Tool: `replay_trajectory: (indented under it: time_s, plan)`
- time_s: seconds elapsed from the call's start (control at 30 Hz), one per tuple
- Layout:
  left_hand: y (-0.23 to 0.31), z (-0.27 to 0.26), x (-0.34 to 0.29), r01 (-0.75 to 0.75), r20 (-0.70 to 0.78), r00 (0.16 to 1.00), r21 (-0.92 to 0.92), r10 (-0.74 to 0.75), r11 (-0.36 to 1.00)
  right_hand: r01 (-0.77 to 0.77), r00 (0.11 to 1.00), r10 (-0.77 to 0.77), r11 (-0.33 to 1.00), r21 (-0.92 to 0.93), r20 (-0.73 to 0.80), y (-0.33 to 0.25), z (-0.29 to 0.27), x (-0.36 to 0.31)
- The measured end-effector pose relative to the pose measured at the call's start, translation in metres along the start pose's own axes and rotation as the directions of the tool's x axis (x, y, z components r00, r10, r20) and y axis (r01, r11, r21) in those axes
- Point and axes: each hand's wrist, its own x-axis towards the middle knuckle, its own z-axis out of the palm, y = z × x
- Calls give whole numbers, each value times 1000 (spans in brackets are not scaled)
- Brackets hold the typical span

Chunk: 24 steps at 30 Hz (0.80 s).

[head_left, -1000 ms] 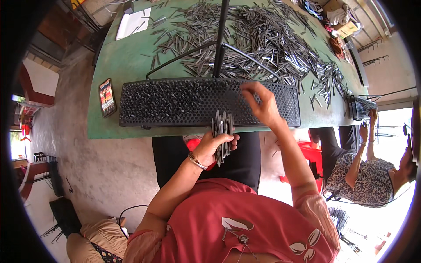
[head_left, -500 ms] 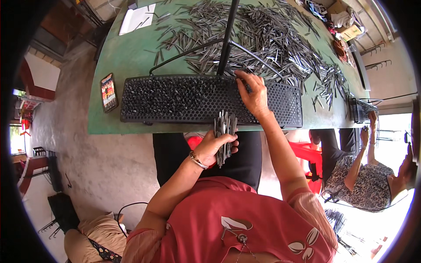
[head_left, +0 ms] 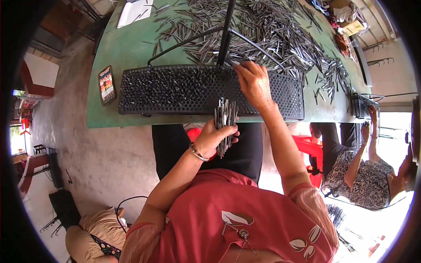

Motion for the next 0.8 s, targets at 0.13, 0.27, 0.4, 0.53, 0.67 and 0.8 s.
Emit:
replay_trajectory:
  time_s: [0.13,0.27,0.4,0.53,0.67,0.8]
  plan:
    - [-1,1,-1,-15,-5,1000,-12,14,1000,17,999,-15,999,-44,42,-6,-5,-1]
    - [-2,-2,-1,-37,-2,999,6,37,999,-349,932,280,862,367,229,-26,-32,-6]
    - [-2,-3,1,-61,-8,998,51,61,997,-639,719,242,599,483,652,-28,-49,-18]
    - [1,5,-1,-69,-31,997,35,70,997,-736,647,277,471,486,711,-25,-49,-24]
    - [-2,3,2,-47,-53,997,-2,47,999,-739,665,337,429,520,667,-19,-48,-25]
    - [-1,2,3,-20,-114,993,-39,15,999,-795,604,447,293,530,660,-19,-46,-28]
